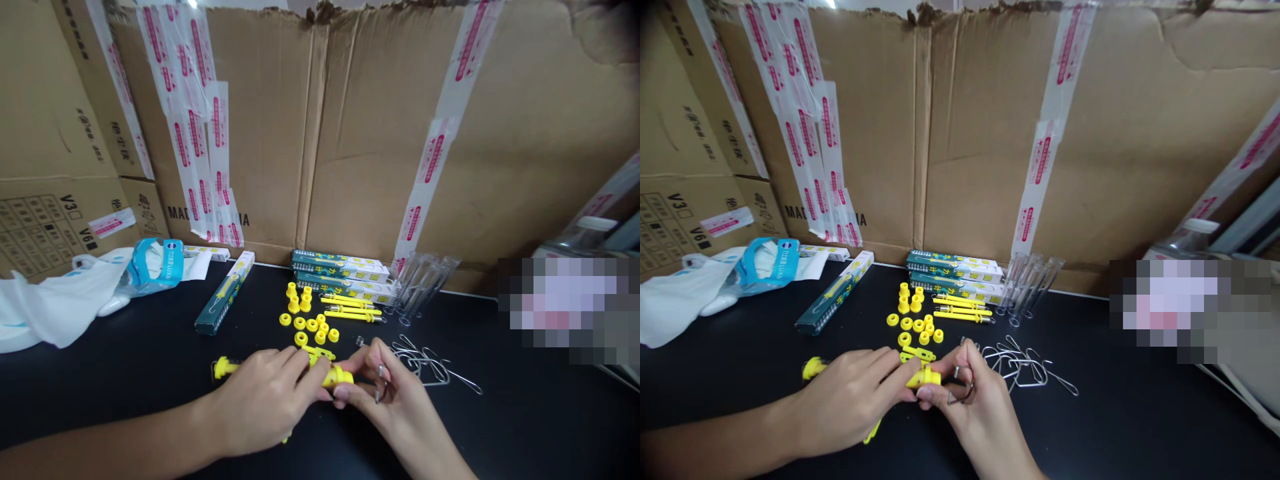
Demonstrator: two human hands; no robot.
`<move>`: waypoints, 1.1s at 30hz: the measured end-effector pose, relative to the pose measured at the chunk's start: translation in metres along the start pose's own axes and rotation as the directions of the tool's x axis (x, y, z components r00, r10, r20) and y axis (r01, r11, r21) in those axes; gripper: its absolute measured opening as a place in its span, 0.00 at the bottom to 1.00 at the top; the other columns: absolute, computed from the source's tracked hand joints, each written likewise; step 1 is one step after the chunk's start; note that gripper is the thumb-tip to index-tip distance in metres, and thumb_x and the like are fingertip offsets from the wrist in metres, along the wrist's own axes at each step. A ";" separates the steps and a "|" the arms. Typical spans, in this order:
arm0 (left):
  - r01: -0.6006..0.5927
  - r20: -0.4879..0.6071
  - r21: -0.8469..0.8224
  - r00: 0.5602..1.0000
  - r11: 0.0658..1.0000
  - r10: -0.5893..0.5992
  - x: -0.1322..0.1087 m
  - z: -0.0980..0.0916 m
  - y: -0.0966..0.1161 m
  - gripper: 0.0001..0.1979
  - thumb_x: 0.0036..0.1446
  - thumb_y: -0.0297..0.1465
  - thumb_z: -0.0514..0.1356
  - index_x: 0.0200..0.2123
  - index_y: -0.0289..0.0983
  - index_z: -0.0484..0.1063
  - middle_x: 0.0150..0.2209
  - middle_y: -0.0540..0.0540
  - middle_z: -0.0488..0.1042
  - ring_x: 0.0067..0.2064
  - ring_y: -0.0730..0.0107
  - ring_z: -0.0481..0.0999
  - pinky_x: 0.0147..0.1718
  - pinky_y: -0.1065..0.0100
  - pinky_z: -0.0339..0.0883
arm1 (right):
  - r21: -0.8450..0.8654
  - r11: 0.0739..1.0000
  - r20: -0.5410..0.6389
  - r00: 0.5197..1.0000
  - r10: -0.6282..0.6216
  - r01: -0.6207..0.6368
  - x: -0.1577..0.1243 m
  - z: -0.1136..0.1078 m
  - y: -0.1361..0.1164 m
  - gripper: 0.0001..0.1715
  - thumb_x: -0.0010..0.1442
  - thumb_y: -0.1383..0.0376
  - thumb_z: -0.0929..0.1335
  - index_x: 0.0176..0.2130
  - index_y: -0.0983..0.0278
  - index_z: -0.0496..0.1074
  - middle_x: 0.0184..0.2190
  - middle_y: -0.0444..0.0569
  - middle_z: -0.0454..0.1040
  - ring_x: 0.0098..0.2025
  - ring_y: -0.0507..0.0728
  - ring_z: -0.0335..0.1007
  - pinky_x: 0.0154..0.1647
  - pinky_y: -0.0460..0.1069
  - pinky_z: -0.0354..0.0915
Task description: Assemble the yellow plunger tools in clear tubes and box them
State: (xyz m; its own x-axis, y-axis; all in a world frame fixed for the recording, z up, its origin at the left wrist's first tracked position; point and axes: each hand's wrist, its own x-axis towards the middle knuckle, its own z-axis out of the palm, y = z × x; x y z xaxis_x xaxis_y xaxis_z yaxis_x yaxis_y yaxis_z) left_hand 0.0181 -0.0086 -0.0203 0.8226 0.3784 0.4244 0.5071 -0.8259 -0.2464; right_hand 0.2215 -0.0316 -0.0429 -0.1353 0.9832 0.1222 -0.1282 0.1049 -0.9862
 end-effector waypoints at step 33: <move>0.037 -0.222 0.003 0.974 0.999 -0.035 0.004 -0.007 0.001 0.13 0.65 0.30 0.56 0.48 0.26 0.71 0.32 0.43 0.78 0.31 0.61 0.77 0.28 0.62 0.73 | -0.508 0.849 0.128 0.988 -0.091 0.144 -0.017 -0.008 -0.025 0.16 0.74 0.55 0.54 0.35 0.58 0.57 0.27 0.38 0.57 0.26 0.52 0.53 0.28 0.48 0.53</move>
State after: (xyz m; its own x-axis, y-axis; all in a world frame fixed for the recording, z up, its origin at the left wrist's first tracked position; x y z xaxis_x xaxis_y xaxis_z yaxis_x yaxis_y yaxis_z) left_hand 0.0205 -0.0112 -0.0123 0.7266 0.3052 0.6156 0.5377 -0.8104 -0.2328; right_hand 0.2347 -0.0498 -0.0208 -0.2482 0.9422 0.2249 0.3703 0.3068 -0.8768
